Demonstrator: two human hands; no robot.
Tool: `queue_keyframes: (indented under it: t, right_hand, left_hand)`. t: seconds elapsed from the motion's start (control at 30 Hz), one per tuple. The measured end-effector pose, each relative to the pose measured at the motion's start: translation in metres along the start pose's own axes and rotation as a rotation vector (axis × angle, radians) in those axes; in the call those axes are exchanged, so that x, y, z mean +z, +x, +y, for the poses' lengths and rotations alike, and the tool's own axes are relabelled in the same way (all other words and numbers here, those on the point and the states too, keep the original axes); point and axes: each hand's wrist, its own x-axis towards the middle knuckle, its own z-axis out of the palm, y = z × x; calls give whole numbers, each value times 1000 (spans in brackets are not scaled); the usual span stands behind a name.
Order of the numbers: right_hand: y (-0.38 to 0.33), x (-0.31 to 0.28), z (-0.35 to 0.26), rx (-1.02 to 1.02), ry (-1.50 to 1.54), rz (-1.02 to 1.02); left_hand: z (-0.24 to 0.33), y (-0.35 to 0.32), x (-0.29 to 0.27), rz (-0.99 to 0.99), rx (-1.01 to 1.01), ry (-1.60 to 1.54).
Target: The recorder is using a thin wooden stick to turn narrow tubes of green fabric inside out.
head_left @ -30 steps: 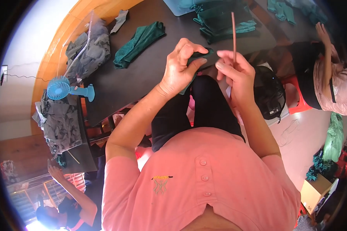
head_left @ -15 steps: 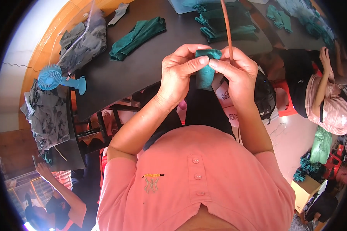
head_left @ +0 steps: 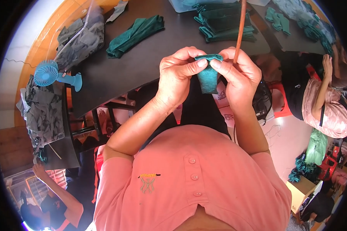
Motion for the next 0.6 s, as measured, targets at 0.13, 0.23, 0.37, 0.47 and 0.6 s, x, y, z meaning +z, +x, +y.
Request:
queue_keyframes:
  t: [0.13, 0.23, 0.37, 0.47, 0.6]
  right_hand:
    - [-1, 3, -1, 26, 56, 4]
    - [1, 6, -3, 11, 86, 11]
    - [2, 9, -7, 27, 51, -18]
    - [4, 12, -13, 74, -61, -78]
    - [1, 19, -15, 63, -131, -126]
  left_hand:
    - [-1, -1, -4, 4, 6, -28]
    - [0, -6, -2, 36, 1, -29]
    - [14, -17, 6, 113, 103, 87]
    - [23, -20, 1, 140, 353, 391]
    - [27, -22, -2, 89, 464, 556]
